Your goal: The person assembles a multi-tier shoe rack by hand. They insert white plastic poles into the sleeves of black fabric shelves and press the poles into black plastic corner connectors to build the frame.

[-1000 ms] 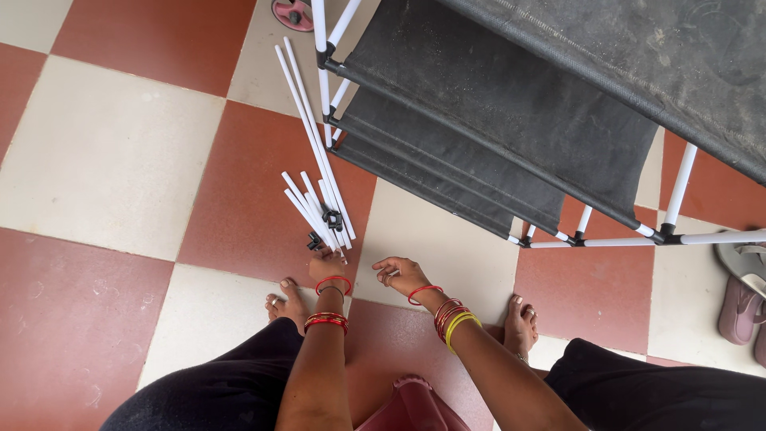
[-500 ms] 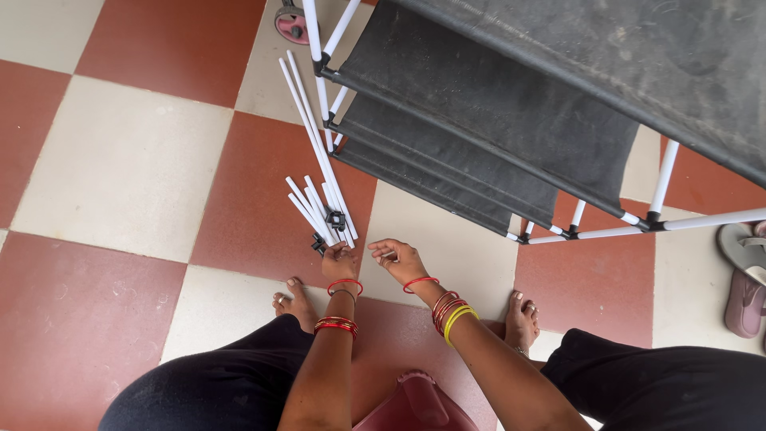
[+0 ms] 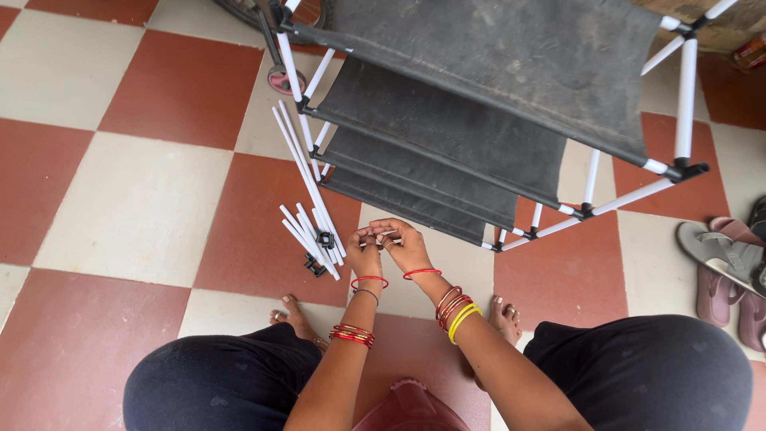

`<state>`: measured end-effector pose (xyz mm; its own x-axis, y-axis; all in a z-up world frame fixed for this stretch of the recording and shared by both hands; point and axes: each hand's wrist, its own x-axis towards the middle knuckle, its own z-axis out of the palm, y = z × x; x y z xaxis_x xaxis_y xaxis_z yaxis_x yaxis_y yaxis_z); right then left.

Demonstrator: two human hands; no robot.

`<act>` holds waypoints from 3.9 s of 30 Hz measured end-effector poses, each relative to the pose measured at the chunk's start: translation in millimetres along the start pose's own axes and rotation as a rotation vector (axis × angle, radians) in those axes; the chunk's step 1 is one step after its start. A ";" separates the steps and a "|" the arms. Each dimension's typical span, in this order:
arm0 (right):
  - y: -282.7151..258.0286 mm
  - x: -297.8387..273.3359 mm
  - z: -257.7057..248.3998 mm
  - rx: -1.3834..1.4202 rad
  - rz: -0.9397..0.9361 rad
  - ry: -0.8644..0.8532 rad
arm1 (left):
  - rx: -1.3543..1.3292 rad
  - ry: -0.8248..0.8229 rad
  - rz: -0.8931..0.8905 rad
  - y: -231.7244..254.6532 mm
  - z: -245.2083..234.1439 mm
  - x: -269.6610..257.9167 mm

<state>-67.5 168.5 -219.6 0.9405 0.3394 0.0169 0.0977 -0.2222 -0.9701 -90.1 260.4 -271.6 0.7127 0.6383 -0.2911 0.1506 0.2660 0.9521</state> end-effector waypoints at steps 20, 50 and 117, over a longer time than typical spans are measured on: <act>-182.9 -21.6 -131.7 -0.097 -0.121 0.401 | -0.004 -0.379 0.370 181.8 90.3 -80.2; -184.2 -50.4 -327.9 -0.469 -0.183 0.805 | 0.338 -0.773 0.815 235.5 260.7 -180.2; -151.2 138.6 -495.8 -0.555 -0.135 0.855 | 1.228 -0.954 0.943 247.7 299.9 -175.6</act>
<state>209.5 -204.0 49.5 0.8065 -0.3230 0.4951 0.1528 -0.6951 -0.7025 27.5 -2.4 43.3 0.8862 -0.4604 0.0528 -0.4416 -0.8045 0.3972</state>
